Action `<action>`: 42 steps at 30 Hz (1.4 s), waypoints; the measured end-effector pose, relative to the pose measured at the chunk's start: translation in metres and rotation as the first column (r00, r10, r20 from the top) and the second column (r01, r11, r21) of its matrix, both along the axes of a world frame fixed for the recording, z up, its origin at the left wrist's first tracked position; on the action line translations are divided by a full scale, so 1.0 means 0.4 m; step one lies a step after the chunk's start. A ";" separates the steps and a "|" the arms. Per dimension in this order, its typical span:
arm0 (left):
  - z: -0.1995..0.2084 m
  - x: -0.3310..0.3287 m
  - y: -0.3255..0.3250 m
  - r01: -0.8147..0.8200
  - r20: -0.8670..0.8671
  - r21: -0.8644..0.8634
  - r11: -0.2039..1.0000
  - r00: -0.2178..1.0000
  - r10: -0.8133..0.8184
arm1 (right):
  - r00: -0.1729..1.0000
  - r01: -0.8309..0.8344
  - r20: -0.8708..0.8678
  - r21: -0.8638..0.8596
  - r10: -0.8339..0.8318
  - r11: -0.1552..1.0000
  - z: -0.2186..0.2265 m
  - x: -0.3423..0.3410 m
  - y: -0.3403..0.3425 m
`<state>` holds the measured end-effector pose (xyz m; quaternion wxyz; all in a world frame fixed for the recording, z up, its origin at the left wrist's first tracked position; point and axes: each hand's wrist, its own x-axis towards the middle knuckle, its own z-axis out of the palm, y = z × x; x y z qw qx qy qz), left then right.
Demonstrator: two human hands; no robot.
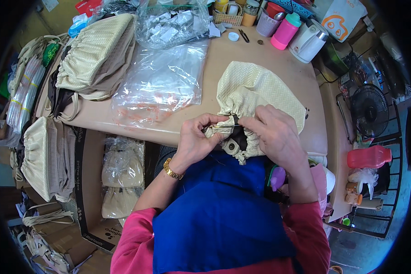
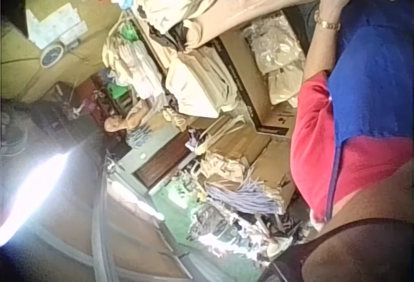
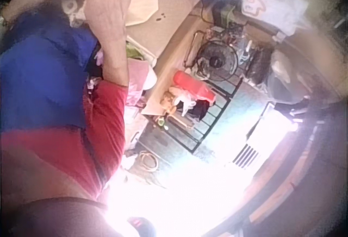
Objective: The person uses a needle and thread to sew the inner brown lining to the outer cream-colored bag by hand, making stitches along the gathered top edge.
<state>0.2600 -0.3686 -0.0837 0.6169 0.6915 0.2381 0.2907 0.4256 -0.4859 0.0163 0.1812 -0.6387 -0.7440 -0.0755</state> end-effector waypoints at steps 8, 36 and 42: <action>-0.007 0.003 -0.004 0.000 0.041 0.006 1.000 0.999 0.000 | 0.999 -0.037 0.017 0.053 0.036 0.998 -0.010 -0.003 0.002; 0.003 0.006 -0.001 0.018 0.068 -0.082 0.996 0.998 -0.012 | 0.956 0.092 -0.285 0.043 -0.076 0.995 -0.063 0.000 0.020; -0.007 0.003 0.000 0.007 0.020 0.051 0.999 1.000 -0.008 | 0.335 -0.317 -0.942 -0.133 -0.020 0.939 -0.099 0.069 0.014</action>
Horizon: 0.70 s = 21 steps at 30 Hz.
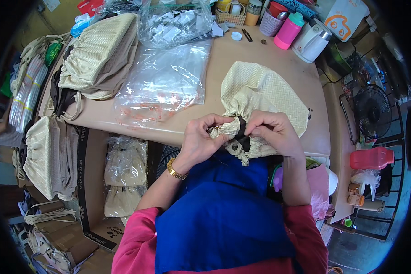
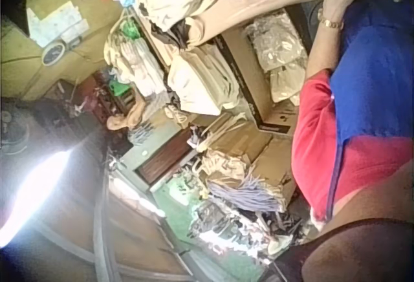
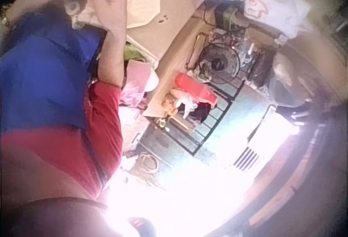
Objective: The person uses a needle and thread to sew the inner brown lining to the outer cream-colored bag by hand, making stitches along the gathered top edge.
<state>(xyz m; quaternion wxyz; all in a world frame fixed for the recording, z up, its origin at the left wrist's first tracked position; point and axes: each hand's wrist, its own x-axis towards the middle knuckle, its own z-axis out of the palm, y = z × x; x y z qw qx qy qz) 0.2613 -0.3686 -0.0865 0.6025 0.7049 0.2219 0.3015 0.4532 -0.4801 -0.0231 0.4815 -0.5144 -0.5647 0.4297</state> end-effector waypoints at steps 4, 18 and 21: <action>0.014 0.000 -0.003 0.019 0.004 -0.016 1.000 1.000 -0.019 | 0.858 0.220 0.403 0.273 -0.319 0.937 0.021 -0.038 -0.012; 0.017 -0.001 -0.009 0.020 -0.075 0.108 0.994 0.997 -0.012 | 0.189 -0.015 0.922 0.345 -0.337 0.938 0.122 -0.144 -0.035; 0.020 -0.005 -0.010 0.011 -0.042 0.021 1.000 0.999 -0.010 | 0.507 0.059 0.801 0.337 -0.319 0.940 0.093 -0.079 -0.028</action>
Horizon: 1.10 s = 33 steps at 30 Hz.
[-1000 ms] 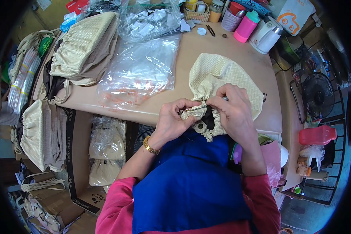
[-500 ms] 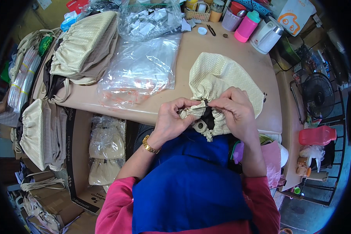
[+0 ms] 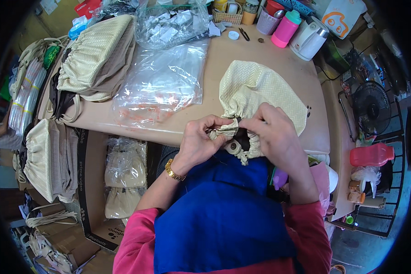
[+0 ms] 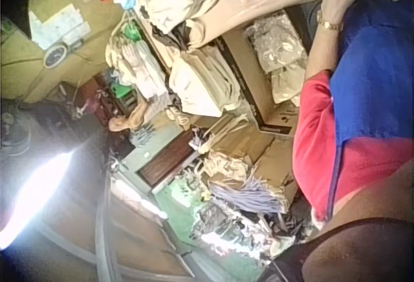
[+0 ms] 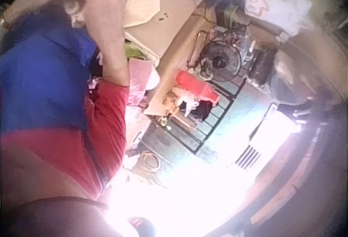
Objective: The person uses a needle and thread to sew the inner brown lining to the outer cream-colored bag by hand, making stitches along the gathered top edge.
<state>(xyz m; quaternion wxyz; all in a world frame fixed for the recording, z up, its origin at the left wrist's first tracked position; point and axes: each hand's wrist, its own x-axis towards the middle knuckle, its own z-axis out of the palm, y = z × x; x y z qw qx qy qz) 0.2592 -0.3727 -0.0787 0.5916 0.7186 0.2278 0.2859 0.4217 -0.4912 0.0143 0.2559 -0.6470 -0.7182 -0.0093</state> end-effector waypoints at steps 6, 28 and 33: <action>0.012 0.003 -0.004 0.062 0.018 0.068 0.996 0.998 -0.063 | 0.979 -0.014 -0.201 -0.066 0.000 0.998 -0.039 0.040 0.010; -0.007 -0.010 0.001 0.049 -0.035 0.020 0.999 0.998 -0.048 | 0.980 0.124 0.143 0.131 -0.142 0.984 -0.026 -0.001 -0.051; 0.028 -0.012 -0.007 0.062 -0.171 0.043 0.997 0.984 -0.054 | 0.984 0.107 0.128 0.124 -0.122 0.987 -0.032 -0.011 -0.056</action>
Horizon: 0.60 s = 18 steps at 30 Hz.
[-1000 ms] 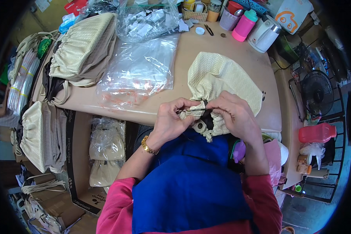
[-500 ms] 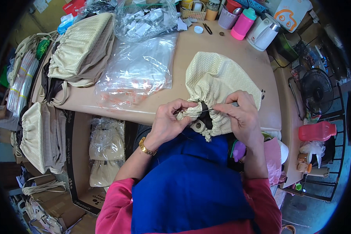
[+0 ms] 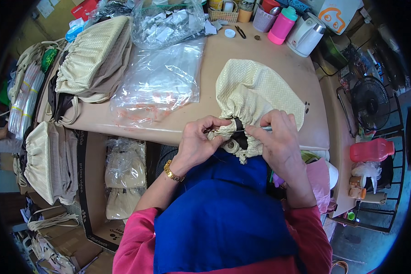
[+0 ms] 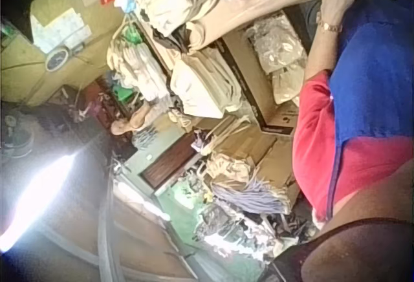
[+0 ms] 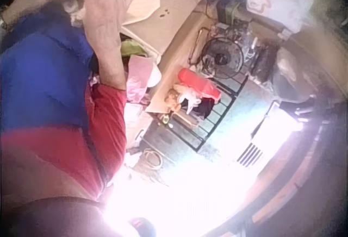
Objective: The person uses a needle and thread to sew the inner brown lining to the outer cream-colored bag by hand, making stitches along the gathered top edge.
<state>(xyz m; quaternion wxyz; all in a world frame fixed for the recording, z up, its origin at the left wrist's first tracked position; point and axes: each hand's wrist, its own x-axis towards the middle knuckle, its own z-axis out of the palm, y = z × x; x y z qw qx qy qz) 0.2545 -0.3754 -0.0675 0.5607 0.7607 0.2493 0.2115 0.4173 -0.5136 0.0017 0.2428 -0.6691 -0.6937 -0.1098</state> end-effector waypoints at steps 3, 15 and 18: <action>-0.044 0.002 0.005 -0.034 0.150 -0.068 0.997 0.988 0.044 | 0.972 -0.060 -0.232 -0.057 0.046 0.997 -0.034 0.041 0.010; -0.041 0.006 0.010 -0.026 0.144 -0.050 0.998 0.989 0.033 | 0.959 -0.033 -0.280 0.035 0.041 0.999 -0.042 0.059 0.004; -0.034 0.007 0.008 -0.014 0.168 -0.072 0.997 0.986 0.026 | 0.991 -0.016 -0.131 0.042 0.022 0.999 -0.030 0.053 0.001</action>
